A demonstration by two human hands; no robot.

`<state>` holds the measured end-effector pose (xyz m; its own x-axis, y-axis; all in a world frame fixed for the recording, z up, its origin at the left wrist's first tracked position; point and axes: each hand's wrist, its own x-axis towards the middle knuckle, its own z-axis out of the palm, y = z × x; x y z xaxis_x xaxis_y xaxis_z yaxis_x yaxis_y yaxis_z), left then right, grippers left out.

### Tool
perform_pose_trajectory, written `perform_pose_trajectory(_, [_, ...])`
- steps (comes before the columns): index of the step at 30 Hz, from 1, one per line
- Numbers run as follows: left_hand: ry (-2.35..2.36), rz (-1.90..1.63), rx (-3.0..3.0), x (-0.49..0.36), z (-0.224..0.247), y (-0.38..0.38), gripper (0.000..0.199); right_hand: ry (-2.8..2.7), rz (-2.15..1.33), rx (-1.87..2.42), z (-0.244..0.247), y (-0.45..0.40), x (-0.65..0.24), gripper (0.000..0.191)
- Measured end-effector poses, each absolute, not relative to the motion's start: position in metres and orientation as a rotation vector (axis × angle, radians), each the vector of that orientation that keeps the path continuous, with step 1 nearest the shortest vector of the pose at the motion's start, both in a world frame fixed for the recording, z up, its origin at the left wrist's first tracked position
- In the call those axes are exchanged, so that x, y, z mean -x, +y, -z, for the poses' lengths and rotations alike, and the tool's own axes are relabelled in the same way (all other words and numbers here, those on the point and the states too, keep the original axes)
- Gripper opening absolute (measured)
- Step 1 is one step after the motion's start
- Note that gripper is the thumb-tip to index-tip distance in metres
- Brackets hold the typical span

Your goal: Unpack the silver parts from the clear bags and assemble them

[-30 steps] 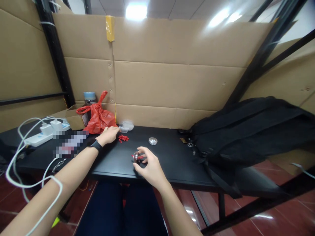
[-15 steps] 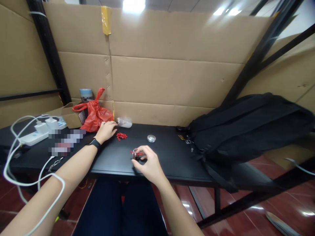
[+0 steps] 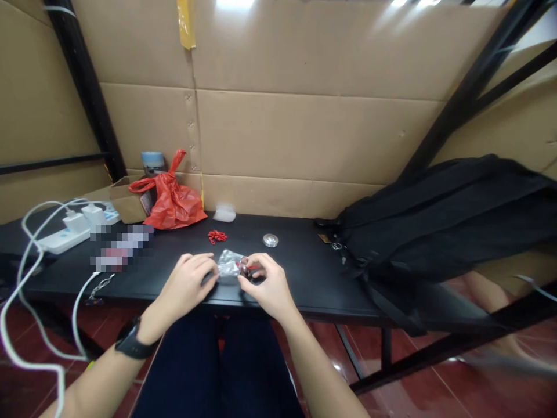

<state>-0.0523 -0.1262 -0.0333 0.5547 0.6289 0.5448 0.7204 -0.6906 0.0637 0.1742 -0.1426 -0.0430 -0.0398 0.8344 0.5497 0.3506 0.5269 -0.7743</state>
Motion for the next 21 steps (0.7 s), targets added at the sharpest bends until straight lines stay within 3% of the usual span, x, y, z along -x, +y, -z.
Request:
perform_pose_trajectory(8, [-1.162,0.787,2.879,0.044,0.032,-0.133,0.014,-1.538,-0.545,1.098,0.045,-0.142,-0.173,0.017])
perform_pose_trajectory(16, [-1.223,0.470,2.893,-0.004,0.031,-0.097,0.054,-1.461,-0.517,1.193,0.040,-0.139,-0.187,0.022])
perform_pose_trajectory(21, [-1.176,0.458,2.866,-0.014,0.036,-0.102,0.040,-1.477,-0.519,1.252,0.038,-0.136,-0.207,0.024])
